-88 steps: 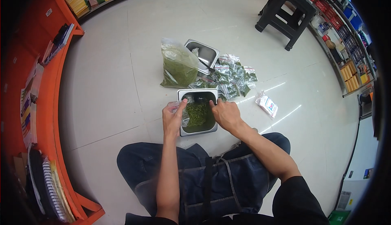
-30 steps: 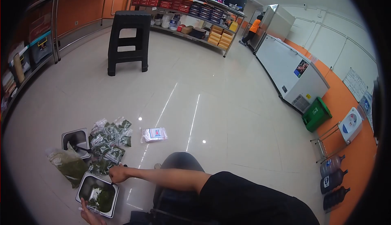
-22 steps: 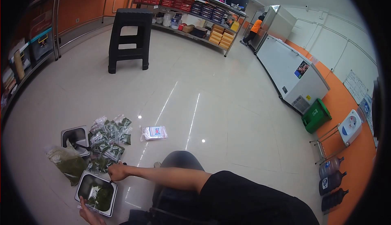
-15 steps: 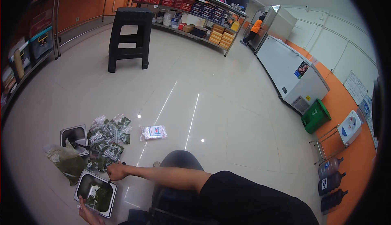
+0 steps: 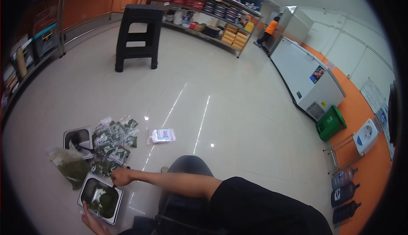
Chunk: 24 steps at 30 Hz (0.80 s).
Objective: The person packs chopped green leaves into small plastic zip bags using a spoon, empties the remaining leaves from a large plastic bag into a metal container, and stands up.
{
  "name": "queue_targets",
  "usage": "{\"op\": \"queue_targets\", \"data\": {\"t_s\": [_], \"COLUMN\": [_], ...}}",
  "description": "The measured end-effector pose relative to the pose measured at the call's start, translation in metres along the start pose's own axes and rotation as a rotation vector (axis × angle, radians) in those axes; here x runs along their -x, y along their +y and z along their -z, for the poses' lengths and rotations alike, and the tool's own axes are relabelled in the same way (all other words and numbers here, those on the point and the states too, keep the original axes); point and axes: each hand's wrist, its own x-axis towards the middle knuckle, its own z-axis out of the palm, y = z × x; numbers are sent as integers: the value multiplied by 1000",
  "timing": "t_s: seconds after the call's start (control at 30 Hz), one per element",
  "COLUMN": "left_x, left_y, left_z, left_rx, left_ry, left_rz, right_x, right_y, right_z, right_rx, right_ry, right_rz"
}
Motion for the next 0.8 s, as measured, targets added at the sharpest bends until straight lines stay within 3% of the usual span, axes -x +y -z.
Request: {"op": "queue_targets", "data": {"t_s": [0.03, 0.1, 0.13, 0.23, 0.3, 0.37, 0.4, 0.47, 0.53, 0.6, 0.8], "left_x": [5, 18, 24, 36, 36, 32, 36, 46, 52, 52, 52], "left_y": [-3, 3, 5, 16, 17, 13, 15, 29, 38, 40, 29], "left_z": [-4, -20, -20, -25, -19, -19, -20, -25, -29, -31, -37], "left_rx": [51, 80, 43, -235, -267, -527, -540, -864, -895, -972, -1131], "left_ry": [9, 43, 30, 261, 179, 358, 390, 515, 499, 296, 199], "left_rz": [-31, -41, -62, 94, -67, -349, -341, -614, -582, -542, -656], "right_x": [-4, -10, -8, 6, 11, 21, 24, 28, 32, 36, 42], "right_y": [3, 22, 27, 17, 3, -23, -27, -38, -47, -57, -64], "right_z": [-5, -2, -4, 19, 34, 49, 53, 58, 64, 70, 80], "right_rx": [-30, -27, 71, -2, -131, -132, -126, -136, -133, -178, -171], "right_ry": [52, -45, 20, -3, -74, -51, -32, -18, 10, 34, 19], "right_rz": [20, 5, 31, 67, 108, 46, 24, 20, 10, -15, 16]}}
